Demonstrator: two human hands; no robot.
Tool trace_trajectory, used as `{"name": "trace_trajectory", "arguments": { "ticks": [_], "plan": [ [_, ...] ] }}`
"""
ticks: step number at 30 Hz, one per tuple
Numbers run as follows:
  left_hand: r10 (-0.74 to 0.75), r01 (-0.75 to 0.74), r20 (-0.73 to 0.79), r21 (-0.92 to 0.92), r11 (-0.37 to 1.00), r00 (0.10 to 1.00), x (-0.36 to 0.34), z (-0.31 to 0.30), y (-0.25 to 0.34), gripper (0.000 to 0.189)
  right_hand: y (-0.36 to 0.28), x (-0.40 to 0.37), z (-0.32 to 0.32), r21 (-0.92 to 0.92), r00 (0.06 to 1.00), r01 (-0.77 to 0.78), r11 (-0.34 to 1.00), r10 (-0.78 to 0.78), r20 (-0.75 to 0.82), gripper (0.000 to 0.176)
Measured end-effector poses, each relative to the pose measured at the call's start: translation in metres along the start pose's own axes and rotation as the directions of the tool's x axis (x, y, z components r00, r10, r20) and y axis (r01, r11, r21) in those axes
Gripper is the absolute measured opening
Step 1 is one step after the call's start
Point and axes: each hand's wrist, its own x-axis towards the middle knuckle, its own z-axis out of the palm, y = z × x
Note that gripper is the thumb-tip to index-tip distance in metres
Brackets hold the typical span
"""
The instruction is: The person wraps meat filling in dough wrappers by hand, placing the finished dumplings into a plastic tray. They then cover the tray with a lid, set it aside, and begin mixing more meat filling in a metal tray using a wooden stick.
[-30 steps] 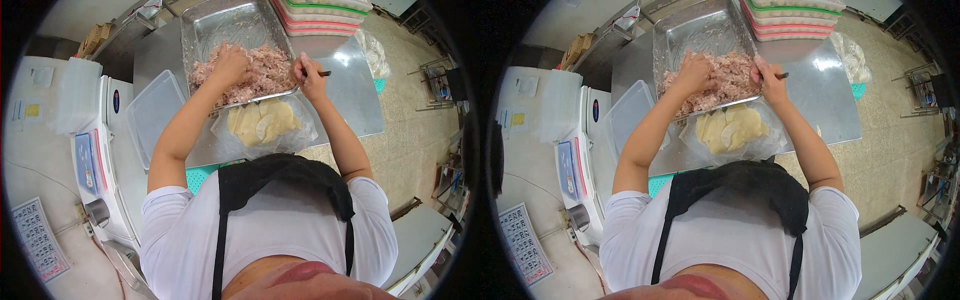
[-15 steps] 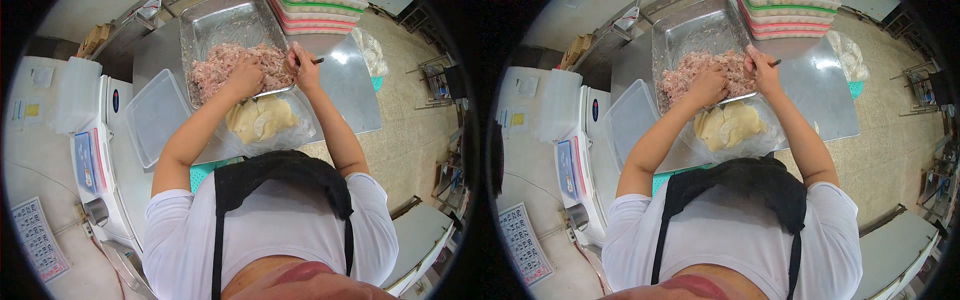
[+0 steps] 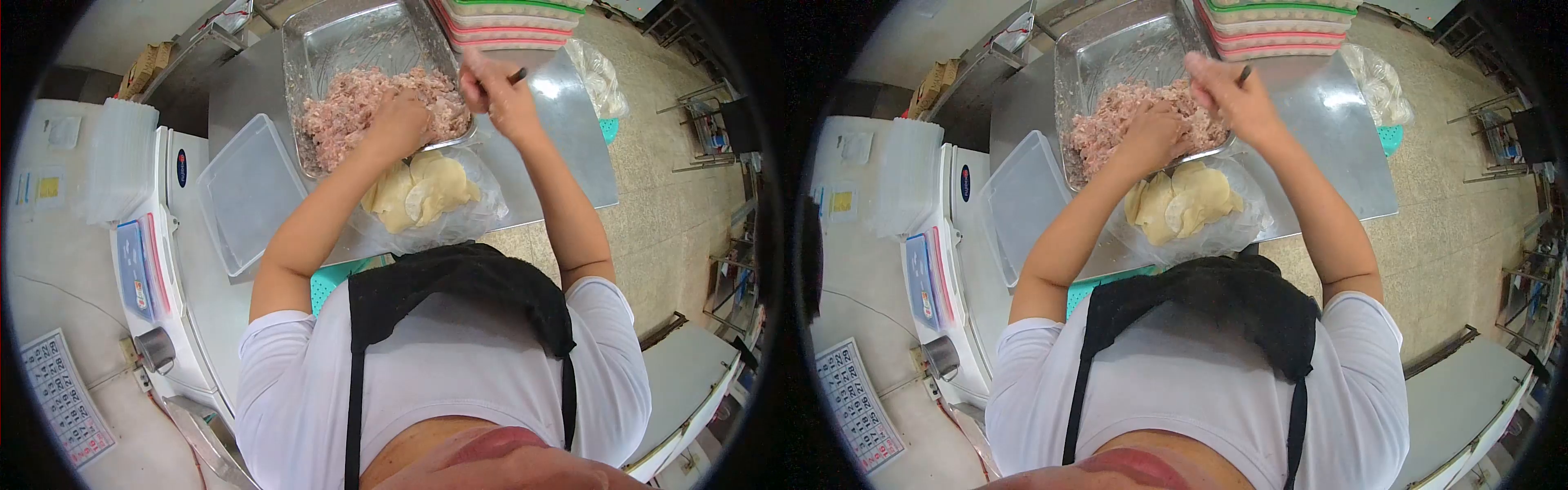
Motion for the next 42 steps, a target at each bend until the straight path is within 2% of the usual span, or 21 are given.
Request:
{"name": "trace_trajectory", "arguments": {
  "ticks": [2,4,5,6,8,11,16,18,20,22,24,26,28,29,31,33,34,36,39,40,42],
  "plan": [
    [0.002,-0.002,-0.005,0.012,1.0,1.0,0.004,0.004,-0.002,0.021,0.012,-0.003,0.005,0.021,0.998,0.049,0.999,-0.049,0.029,0.049],
    [-0.005,0.005,-0.005,0.021,1.0,1.0,0.007,0.006,0.0,0.021,0.034,-0.002,0.006,0.164,0.999,0.003,0.986,-0.009,0.033,0.047],
    [-0.034,0.032,0.05,0.048,0.998,0.998,0.009,0.007,0.002,0.019,0.037,-0.002,0.004,0.247,0.993,-0.073,0.966,0.048,0.104,0.045],
    [-0.066,0.058,0.103,0.078,0.995,0.993,0.011,0.008,0.004,0.018,0.04,-0.004,0.006,0.249,0.993,-0.073,0.966,0.047,0.11,0.045],
    [-0.075,0.066,0.107,0.083,0.994,0.991,0.015,0.012,0.003,0.018,0.045,-0.008,0.015,0.168,0.998,0.065,0.984,-0.066,0.001,0.047],
    [-0.122,0.114,0.108,0.083,0.99,0.987,0.023,0.027,0.003,0.02,0.078,-0.004,0.01,0.13,0.982,0.165,0.978,-0.175,0.07,0.045],
    [-0.156,0.147,0.061,0.131,0.98,0.986,0.023,0.044,-0.003,0.022,0.077,-0.004,0.008,0.171,0.994,0.041,0.984,-0.058,0.094,0.046],
    [-0.118,0.118,0.056,0.006,0.993,0.991,0.014,0.031,-0.011,0.02,0.065,-0.001,0.001,0.155,0.993,-0.026,0.988,0.008,0.114,0.047],
    [-0.187,0.19,0.085,-0.031,0.981,0.979,0.011,0.008,-0.018,0.022,0.05,0.008,-0.007,0.23,0.995,0.017,0.973,-0.039,0.093,0.048],
    [-0.255,0.265,0.122,-0.069,0.962,0.959,0.005,-0.017,-0.022,0.023,0.027,0.012,-0.013,0.19,0.981,0.039,0.981,-0.074,0.181,0.05],
    [-0.286,0.294,0.069,-0.255,0.921,0.956,-0.004,-0.034,-0.025,0.03,0.023,0.018,-0.013,0.327,0.974,0.082,0.941,-0.145,0.172,0.044],
    [-0.381,0.403,0.135,-0.227,0.887,0.915,-0.014,-0.035,-0.028,0.038,0.076,0.028,-0.007,0.341,0.984,0.019,0.94,-0.078,0.158,0.046],
    [-0.5,0.5,-0.007,0.05,0.865,0.866,-0.023,-0.024,-0.033,0.041,0.095,0.037,-0.01,0.354,0.991,-0.029,0.935,-0.019,0.133,0.048],
    [-0.512,0.512,-0.012,0.054,0.857,0.859,-0.026,-0.021,-0.035,0.041,0.089,0.042,-0.013,0.367,0.976,-0.113,0.923,0.033,0.217,0.049],
    [-0.595,0.57,0.128,0.187,0.8,0.794,-0.03,-0.013,-0.036,0.043,0.079,0.045,-0.014,0.375,0.95,-0.201,0.905,0.085,0.302,0.051],
    [-0.555,0.529,0.092,0.21,0.822,0.826,-0.034,0.006,-0.042,0.042,0.05,0.055,-0.005,0.147,0.95,-0.108,0.983,0.059,0.305,0.052],
    [-0.51,0.485,0.064,0.228,0.844,0.858,-0.036,0.014,-0.047,0.042,0.031,0.059,0.0,0.15,0.95,-0.104,0.983,0.054,0.309,0.052],
    [-0.49,0.478,0.047,0.155,0.864,0.87,-0.042,0.011,-0.045,0.034,-0.001,0.062,0.014,0.267,0.934,0.087,0.96,-0.172,0.314,0.053],
    [-0.482,0.48,0.019,0.072,0.874,0.876,-0.044,0.006,-0.047,0.026,0.017,0.069,0.043,0.193,0.964,0.143,0.971,-0.181,0.196,0.053],
    [-0.497,0.495,0.023,0.061,0.866,0.867,-0.046,0.008,-0.047,0.025,0.04,0.069,0.048,0.191,0.965,0.136,0.972,-0.174,0.198,0.053],
    [-0.52,0.52,-0.006,0.037,0.853,0.854,-0.046,0.008,-0.05,0.033,0.091,0.074,0.05,0.262,0.987,-0.021,0.965,-0.022,0.16,0.052]
  ]
}}
